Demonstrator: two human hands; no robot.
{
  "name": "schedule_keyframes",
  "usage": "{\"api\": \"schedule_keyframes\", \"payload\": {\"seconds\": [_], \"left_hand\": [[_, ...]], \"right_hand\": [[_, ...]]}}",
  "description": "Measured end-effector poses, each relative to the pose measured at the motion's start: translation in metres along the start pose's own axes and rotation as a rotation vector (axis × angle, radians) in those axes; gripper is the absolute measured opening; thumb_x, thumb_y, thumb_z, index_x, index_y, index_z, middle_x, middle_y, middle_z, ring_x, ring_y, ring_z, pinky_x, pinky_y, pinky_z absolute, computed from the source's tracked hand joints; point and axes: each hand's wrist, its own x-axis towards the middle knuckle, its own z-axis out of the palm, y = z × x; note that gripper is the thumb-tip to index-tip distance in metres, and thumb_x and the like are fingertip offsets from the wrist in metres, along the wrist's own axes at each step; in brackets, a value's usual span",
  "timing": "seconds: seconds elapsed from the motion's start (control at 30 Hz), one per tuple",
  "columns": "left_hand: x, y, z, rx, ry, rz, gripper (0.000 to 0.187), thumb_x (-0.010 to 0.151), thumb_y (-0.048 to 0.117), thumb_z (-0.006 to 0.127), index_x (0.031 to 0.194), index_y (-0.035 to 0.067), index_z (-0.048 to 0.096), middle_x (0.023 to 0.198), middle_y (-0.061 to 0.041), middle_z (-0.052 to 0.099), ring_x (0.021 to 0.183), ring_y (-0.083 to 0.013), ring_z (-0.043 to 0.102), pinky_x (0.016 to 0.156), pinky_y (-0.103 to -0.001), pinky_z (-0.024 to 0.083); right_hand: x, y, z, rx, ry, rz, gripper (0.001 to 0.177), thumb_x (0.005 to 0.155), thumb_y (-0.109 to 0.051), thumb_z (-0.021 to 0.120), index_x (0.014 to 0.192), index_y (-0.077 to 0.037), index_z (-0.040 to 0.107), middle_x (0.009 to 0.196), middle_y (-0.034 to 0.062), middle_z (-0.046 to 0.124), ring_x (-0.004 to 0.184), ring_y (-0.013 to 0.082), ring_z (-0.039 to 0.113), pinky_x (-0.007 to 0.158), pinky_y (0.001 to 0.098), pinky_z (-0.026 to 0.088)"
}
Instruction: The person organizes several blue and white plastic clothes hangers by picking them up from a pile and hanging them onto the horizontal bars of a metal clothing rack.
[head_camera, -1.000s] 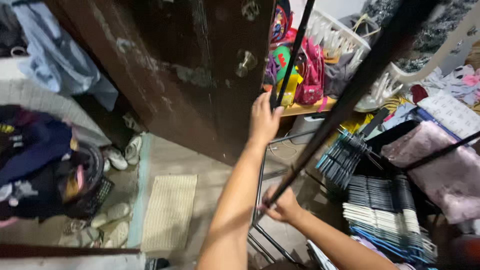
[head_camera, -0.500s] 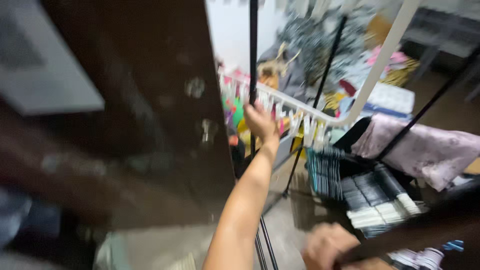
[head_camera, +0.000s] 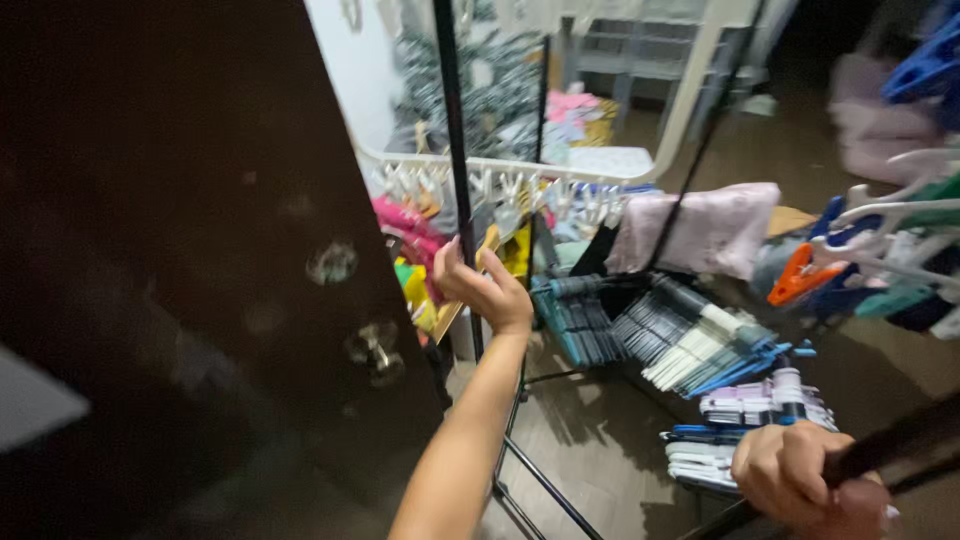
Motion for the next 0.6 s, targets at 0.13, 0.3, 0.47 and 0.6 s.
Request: {"api": "schedule_keyframes", "payload": {"seconds": [0.13, 0.3, 0.47, 0.6], "left_hand": [[0.014, 0.017, 0.003, -0.181, -0.070, 0.001, 0.039, 0.108, 0.022, 0.054, 0.134, -0.006, 0.046, 0.133, -0.028, 0.054, 0.124, -0.0432, 0.052, 0.110, -0.048, 0.038], [0.029, -0.027, 0.006, -0.338, -0.425, -0.320, 0.031, 0.109, 0.029, 0.053, 0.119, -0.001, 0.056, 0.091, -0.019, 0.069, 0.080, -0.0360, 0.068, 0.074, -0.043, 0.052], [0.032, -0.046, 0.004, -0.426, -0.568, -0.135, 0.038, 0.114, 0.038, 0.049, 0.113, 0.001, 0.060, 0.085, -0.024, 0.067, 0.077, -0.0430, 0.066, 0.068, -0.047, 0.048], [0.032, -0.051, 0.014, -0.610, -0.552, -0.067, 0.050, 0.118, 0.045, 0.048, 0.133, -0.003, 0.055, 0.100, -0.021, 0.071, 0.086, -0.0377, 0.068, 0.077, -0.045, 0.054]], "right_hand": [[-0.013, 0.010, 0.037, -0.328, 0.442, -0.134, 0.054, 0.104, -0.050, 0.064, 0.072, -0.010, 0.050, 0.050, -0.0018, 0.043, 0.048, 0.0107, 0.035, 0.049, 0.0311, 0.029], [-0.003, 0.010, 0.081, -0.699, 0.855, -0.180, 0.057, 0.104, -0.058, 0.060, 0.076, -0.010, 0.045, 0.068, -0.0017, 0.036, 0.055, 0.0105, 0.033, 0.049, 0.0294, 0.026], [0.012, 0.013, 0.114, -0.877, 1.066, -0.201, 0.056, 0.108, -0.056, 0.054, 0.082, -0.008, 0.044, 0.058, 0.0011, 0.037, 0.056, 0.0117, 0.032, 0.051, 0.0276, 0.024], [-0.011, 0.010, 0.080, -1.093, 1.265, -0.290, 0.053, 0.116, -0.048, 0.049, 0.082, -0.008, 0.046, 0.061, 0.0027, 0.041, 0.057, 0.0140, 0.036, 0.053, 0.0276, 0.028]]}}
